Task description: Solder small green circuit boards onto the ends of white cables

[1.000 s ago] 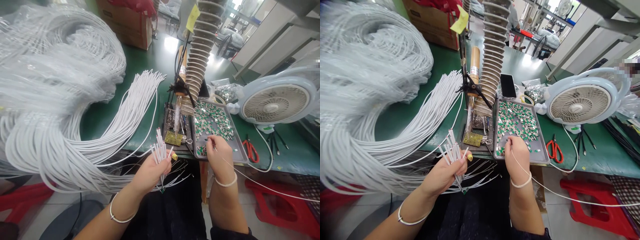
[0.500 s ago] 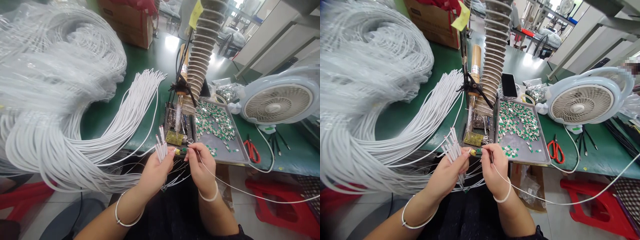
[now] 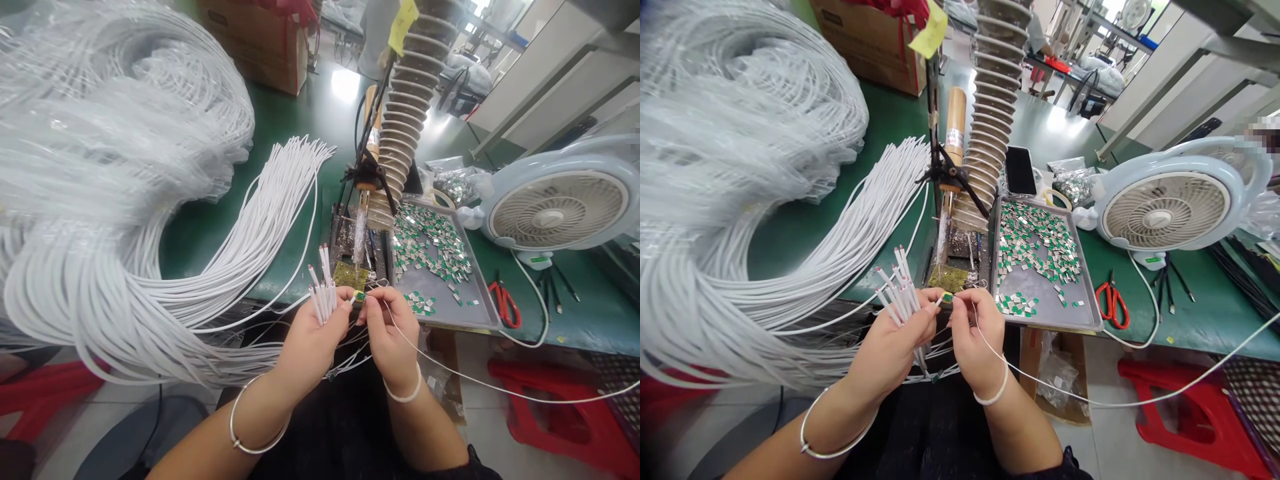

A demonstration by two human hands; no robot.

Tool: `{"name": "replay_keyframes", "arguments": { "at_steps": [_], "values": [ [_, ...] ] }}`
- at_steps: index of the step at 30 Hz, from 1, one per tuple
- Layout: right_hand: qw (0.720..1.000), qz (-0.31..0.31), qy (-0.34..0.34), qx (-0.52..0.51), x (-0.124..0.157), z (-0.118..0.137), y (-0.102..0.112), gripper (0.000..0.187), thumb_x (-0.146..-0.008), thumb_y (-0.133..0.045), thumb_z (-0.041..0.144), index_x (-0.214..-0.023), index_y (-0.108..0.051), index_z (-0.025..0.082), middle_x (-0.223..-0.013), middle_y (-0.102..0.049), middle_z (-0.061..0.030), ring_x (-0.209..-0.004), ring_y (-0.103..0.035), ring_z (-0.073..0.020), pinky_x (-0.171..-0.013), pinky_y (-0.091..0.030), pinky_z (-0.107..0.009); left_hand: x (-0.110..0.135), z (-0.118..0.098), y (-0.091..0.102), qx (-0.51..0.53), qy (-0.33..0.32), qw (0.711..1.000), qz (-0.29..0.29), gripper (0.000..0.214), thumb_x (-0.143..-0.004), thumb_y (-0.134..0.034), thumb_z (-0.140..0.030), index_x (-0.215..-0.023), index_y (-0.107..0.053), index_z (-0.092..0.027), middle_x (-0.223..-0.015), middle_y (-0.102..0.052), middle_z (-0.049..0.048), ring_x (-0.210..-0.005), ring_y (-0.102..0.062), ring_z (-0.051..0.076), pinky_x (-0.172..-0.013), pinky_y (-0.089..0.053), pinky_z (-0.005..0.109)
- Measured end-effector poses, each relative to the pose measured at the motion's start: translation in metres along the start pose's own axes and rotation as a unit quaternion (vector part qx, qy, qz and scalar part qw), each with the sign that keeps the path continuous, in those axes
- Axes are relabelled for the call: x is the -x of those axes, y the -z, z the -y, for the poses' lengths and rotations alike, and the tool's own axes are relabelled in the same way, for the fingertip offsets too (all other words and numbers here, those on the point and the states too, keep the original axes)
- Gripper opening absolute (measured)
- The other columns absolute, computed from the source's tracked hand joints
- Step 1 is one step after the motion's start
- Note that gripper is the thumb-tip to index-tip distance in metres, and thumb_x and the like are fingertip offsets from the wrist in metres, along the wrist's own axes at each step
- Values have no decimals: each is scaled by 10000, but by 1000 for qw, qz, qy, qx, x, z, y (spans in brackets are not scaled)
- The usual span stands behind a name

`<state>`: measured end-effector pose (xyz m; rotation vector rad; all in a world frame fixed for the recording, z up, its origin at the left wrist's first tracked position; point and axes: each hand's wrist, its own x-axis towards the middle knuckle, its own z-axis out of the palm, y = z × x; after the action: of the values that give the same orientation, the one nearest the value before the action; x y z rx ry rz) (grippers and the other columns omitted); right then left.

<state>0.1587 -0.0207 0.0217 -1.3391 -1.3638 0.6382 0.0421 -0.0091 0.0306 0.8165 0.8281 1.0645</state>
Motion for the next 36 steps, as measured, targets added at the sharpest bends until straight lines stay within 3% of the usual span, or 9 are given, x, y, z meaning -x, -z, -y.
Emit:
{"name": "replay_keyframes", "arguments": {
  "at_steps": [6,19,22,25,30,36],
  "values": [
    [1000,-6,-9,-13,3,-2,-1,36,-868,-499,218,-856,-528,202,-663,-523,33,-532,-536,-83,-508,-459,-206,0,0,-3,13,17,999,-23,108,-831,-517,-199,-900,-580,-145,-511,-384,-92,-460,-250,56,-498,-300,190],
    [1000,4,-6,9,4,-4,0,57,-877,-483,219,-837,-523,206,-672,-510,26,-565,-532,-102,-538,-450,-246,2,4,-1,-9,18,999,-28,99,-838,-519,-211,-904,-570,-156,-600,-453,-69,-475,-266,49,-486,-287,175],
    [999,1,34,41,4,-5,1,73,-881,-470,188,-878,-541,204,-717,-535,10,-600,-538,-106,-571,-461,-259,1,4,0,-20,17,999,-39,73,-827,-519,-197,-858,-568,-153,-602,-449,-67,-468,-257,45,-469,-269,176],
    [990,-20,114,77,6,-8,3,212,-885,-420,131,-1037,-549,203,-865,-579,-35,-705,-567,-123,-666,-497,-299,0,2,-1,-12,29,998,-55,77,-817,-523,-205,-864,-557,-155,-539,-390,-87,-449,-252,45,-440,-234,174],
    [977,-65,199,38,10,-14,-1,376,-891,-376,100,-1242,-442,218,-1028,-601,-77,-808,-610,-136,-682,-558,-307,-4,-4,-5,2,42,996,-79,108,-806,-533,-240,-854,-546,-145,-483,-352,-101,-422,-243,41,-420,-202,170],
    [967,-73,238,58,14,-16,-5,347,-874,-443,92,-1193,-489,219,-1035,-663,-80,-927,-649,-178,-748,-592,-366,-7,-8,-7,21,46,995,-88,130,-799,-545,-240,-887,-545,-145,-471,-347,-105,-413,-250,41,-417,-198,169]
  ]
}}
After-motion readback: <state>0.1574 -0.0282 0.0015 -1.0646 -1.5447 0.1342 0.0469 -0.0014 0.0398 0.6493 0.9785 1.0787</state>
